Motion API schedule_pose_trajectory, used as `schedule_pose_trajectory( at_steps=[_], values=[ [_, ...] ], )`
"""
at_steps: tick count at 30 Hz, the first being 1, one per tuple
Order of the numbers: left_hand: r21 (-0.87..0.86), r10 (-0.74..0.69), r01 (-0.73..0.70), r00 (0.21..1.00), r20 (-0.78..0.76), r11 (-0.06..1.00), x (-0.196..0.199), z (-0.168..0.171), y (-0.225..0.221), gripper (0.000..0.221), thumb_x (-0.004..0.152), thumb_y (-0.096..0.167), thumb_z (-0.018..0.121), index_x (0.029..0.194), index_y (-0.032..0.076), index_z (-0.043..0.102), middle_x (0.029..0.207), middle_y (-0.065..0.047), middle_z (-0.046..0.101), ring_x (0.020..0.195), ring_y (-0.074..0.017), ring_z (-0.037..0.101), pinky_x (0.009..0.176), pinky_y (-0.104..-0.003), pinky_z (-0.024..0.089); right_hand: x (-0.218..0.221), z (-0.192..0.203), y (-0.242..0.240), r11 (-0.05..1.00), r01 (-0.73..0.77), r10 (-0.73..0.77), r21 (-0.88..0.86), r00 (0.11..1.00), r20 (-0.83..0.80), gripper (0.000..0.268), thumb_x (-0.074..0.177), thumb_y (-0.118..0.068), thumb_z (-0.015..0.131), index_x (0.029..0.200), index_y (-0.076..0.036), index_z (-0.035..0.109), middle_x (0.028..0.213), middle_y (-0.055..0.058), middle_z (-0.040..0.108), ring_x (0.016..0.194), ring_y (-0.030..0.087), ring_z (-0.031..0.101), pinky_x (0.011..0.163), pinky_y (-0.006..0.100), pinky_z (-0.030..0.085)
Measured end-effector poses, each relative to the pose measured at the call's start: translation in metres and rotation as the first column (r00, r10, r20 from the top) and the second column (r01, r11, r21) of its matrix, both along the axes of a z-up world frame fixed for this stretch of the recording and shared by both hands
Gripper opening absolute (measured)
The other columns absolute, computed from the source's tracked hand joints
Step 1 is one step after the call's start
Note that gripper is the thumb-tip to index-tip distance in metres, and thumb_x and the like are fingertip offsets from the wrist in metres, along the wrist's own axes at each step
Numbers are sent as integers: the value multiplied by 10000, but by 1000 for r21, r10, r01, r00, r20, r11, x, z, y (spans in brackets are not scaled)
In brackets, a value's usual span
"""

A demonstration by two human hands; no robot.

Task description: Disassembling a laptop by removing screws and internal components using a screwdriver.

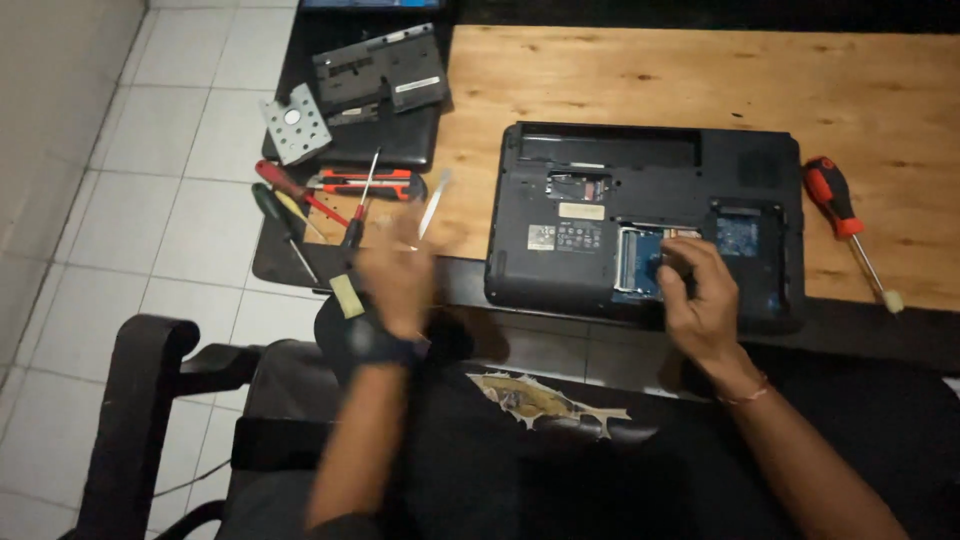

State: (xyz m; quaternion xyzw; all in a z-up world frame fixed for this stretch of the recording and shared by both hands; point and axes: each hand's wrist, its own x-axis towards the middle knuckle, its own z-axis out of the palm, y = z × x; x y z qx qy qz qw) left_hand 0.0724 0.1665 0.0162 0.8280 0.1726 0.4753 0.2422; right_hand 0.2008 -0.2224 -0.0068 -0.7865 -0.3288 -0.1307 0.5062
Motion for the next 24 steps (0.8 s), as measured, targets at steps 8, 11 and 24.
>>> schedule_pose_trajectory(
  at_steps=[8,11,24],
  values=[
    [88,326,-314,920,-218,945,120,-100,279,123,977,314,949,1045,221,905,935,-42,854,915,-307,822,790,-478,589,-3,-5,9,999,54,-54,1,995,81,254,1111,-124,743,1326,6,780,1239,195,774,1095,428,774,967,502,602],
    [17,250,-254,936,-249,967,130,-86,284,119,901,300,977,971,225,916,874,-22,872,837,-257,844,764,-388,617,-7,2,6,999,48,-49,7,996,71,266,1134,-136,701,1324,44,749,1245,218,749,1136,403,745,1012,482,596],
    [566,141,-67,986,-88,822,90,-26,195,70,978,200,981,1022,150,959,972,-51,881,906,-294,750,816,-437,492,-6,8,-1,979,-14,-6,203,995,97,111,1099,7,688,1169,75,741,1121,238,758,1037,364,756,984,445,613]
  ],
)
